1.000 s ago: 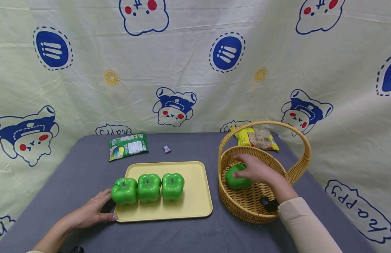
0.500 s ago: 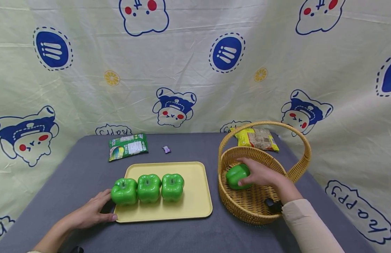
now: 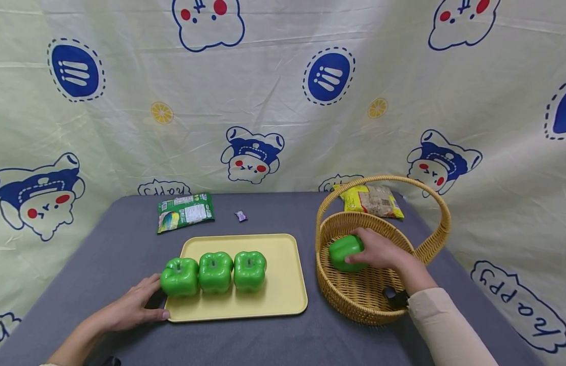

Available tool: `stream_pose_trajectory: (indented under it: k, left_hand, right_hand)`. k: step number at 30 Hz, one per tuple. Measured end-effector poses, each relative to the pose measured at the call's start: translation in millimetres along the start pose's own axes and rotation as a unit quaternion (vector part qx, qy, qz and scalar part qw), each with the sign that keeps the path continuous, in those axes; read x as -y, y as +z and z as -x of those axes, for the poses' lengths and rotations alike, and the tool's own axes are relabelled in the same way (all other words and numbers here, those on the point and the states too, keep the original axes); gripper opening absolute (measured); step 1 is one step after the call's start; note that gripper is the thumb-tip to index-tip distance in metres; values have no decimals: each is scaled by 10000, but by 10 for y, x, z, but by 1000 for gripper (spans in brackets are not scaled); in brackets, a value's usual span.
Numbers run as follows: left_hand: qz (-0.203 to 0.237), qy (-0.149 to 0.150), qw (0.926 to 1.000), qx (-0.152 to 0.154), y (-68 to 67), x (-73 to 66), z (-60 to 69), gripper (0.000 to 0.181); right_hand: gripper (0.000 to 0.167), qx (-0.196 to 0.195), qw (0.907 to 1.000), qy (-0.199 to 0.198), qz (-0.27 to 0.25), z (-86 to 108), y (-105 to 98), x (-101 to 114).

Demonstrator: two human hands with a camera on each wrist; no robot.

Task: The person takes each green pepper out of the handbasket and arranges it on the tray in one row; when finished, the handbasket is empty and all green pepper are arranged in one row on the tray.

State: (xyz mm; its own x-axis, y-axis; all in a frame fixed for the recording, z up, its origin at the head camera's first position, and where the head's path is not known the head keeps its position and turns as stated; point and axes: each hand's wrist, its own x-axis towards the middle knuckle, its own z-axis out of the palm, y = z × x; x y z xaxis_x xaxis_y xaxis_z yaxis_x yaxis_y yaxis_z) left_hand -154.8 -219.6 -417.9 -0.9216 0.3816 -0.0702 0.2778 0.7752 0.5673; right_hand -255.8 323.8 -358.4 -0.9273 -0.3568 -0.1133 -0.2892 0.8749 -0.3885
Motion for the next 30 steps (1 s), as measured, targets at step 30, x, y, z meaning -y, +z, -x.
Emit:
stream_pose_trajectory:
  k: [30]
  left_hand:
    - [-70, 85, 9999, -64, 5, 14, -4, 76]
  right_hand:
    - [82, 625, 9973, -13, -397, 31, 24, -87]
